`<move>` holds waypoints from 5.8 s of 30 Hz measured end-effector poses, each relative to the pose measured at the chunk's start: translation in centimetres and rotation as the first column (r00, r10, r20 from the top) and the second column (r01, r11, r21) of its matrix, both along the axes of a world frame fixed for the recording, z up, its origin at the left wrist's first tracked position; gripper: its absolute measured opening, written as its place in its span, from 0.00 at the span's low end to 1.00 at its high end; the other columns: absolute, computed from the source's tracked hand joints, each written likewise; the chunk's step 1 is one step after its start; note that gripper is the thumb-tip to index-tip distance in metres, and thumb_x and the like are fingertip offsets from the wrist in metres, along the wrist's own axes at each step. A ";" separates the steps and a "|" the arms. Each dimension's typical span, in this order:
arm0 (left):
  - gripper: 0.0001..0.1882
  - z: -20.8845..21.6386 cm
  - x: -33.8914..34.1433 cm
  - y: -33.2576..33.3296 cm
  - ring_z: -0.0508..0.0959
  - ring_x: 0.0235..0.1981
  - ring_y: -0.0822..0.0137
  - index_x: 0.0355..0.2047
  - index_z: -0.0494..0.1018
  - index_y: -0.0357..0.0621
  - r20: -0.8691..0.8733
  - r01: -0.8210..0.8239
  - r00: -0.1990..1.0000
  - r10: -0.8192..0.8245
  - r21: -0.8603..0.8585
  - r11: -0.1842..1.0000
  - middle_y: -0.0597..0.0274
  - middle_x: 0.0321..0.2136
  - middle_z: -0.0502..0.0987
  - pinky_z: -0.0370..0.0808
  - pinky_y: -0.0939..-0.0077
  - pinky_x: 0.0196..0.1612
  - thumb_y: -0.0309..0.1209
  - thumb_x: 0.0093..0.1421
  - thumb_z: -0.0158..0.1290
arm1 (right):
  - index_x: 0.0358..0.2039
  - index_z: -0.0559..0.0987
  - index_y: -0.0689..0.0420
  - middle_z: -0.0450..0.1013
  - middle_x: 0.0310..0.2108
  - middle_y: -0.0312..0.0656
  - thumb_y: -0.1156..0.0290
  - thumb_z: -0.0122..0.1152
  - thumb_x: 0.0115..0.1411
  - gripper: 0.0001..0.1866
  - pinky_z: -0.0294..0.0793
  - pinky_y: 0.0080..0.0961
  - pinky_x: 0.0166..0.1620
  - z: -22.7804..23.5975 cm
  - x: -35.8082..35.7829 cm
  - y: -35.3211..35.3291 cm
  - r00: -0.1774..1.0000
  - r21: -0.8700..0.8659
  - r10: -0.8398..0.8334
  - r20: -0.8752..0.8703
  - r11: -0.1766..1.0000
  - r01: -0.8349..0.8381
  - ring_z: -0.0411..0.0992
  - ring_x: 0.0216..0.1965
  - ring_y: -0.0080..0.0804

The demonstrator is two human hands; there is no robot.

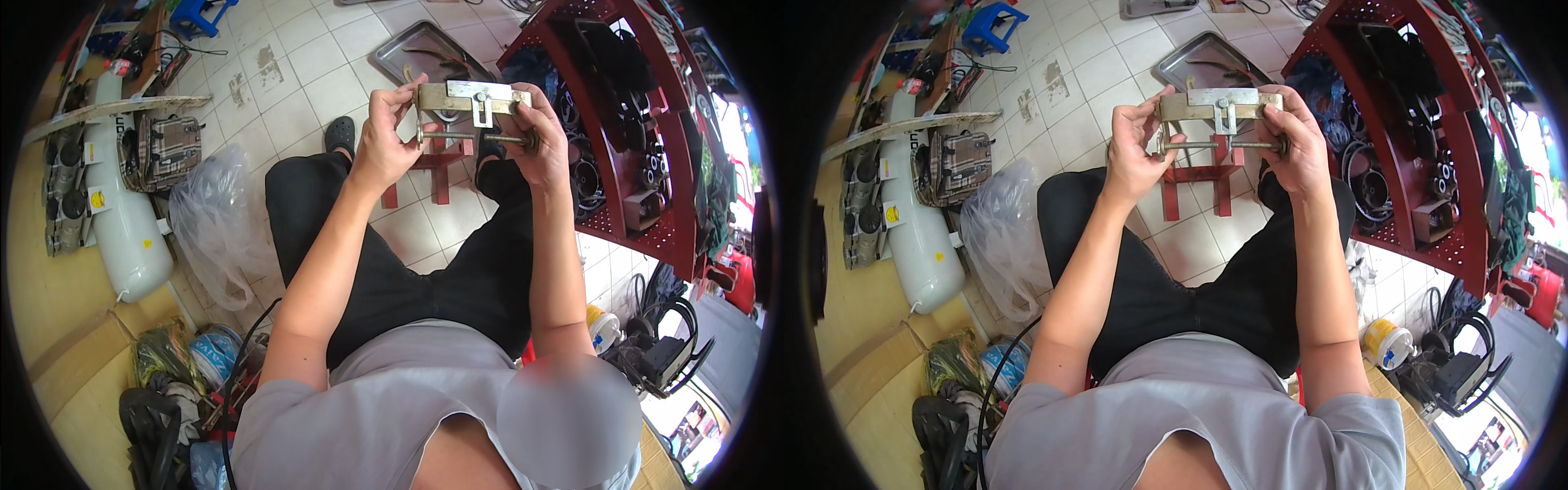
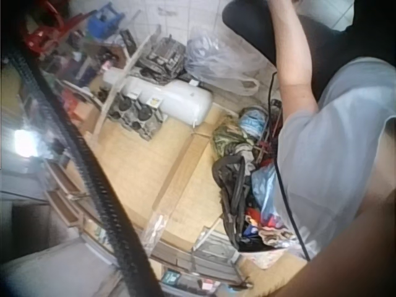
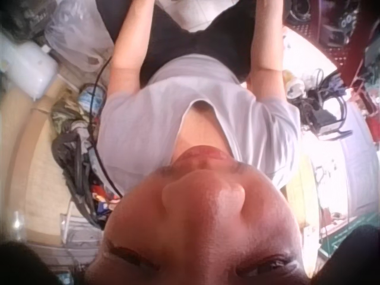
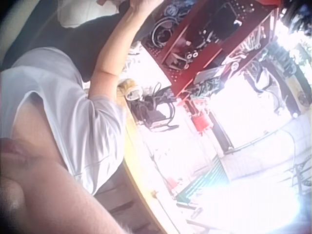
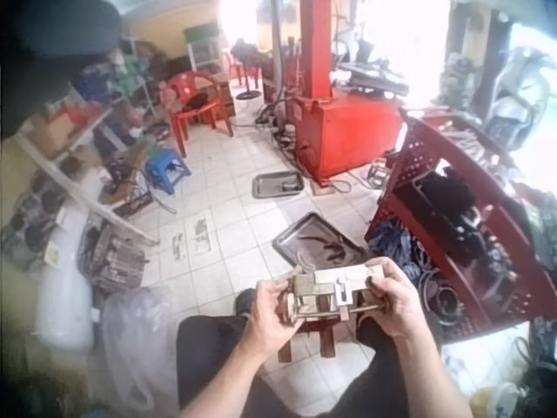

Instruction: The person sits on a low stool and assembles a brass door lock mechanism by hand. They insert a latch bolt into the lock body, attach a curved metal strike plate, and secure the components with screws and washers. The person repeatedly picks up small parts from a metal tray, aligns them, and tightens them into the assembly.

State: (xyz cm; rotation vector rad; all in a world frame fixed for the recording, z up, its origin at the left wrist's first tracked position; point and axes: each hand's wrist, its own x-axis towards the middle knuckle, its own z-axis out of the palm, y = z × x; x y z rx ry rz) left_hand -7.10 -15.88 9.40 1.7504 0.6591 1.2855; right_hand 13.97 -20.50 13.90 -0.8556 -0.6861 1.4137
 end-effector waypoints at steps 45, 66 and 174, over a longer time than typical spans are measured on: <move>0.17 3.1 -2.0 1.0 0.65 0.20 0.74 0.28 0.69 0.39 -0.023 -0.287 0.958 0.286 -0.116 0.951 0.67 0.17 0.68 0.65 0.78 0.26 0.40 0.66 0.44 | 0.42 0.72 0.60 0.64 0.22 0.29 0.66 0.50 0.60 0.13 0.56 0.11 0.21 3.9 -1.4 0.5 0.998 0.019 0.040 -0.039 0.999 -0.040 0.60 0.20 0.15; 0.11 5.8 -2.8 5.8 0.73 0.25 0.76 0.30 0.72 0.38 0.513 -0.125 0.825 0.236 -0.241 0.962 0.64 0.24 0.75 0.69 0.83 0.30 0.34 0.61 0.52 | 0.18 0.71 0.49 0.59 0.13 0.26 0.67 0.55 0.56 0.10 0.49 0.15 0.17 11.6 -5.5 5.5 0.998 -0.174 -0.052 -0.023 0.984 0.047 0.52 0.12 0.16; 0.19 -3.0 3.8 -0.8 0.73 0.42 0.69 0.46 0.67 0.32 0.190 -0.089 0.892 0.411 -0.817 0.570 0.54 0.42 0.73 0.70 0.75 0.45 0.36 0.68 0.36 | 0.23 0.79 0.56 0.71 0.22 0.39 0.61 0.63 0.48 0.11 0.60 0.35 0.34 -5.6 -9.3 4.3 -0.101 0.385 -0.372 0.923 0.908 0.167 0.71 0.29 0.37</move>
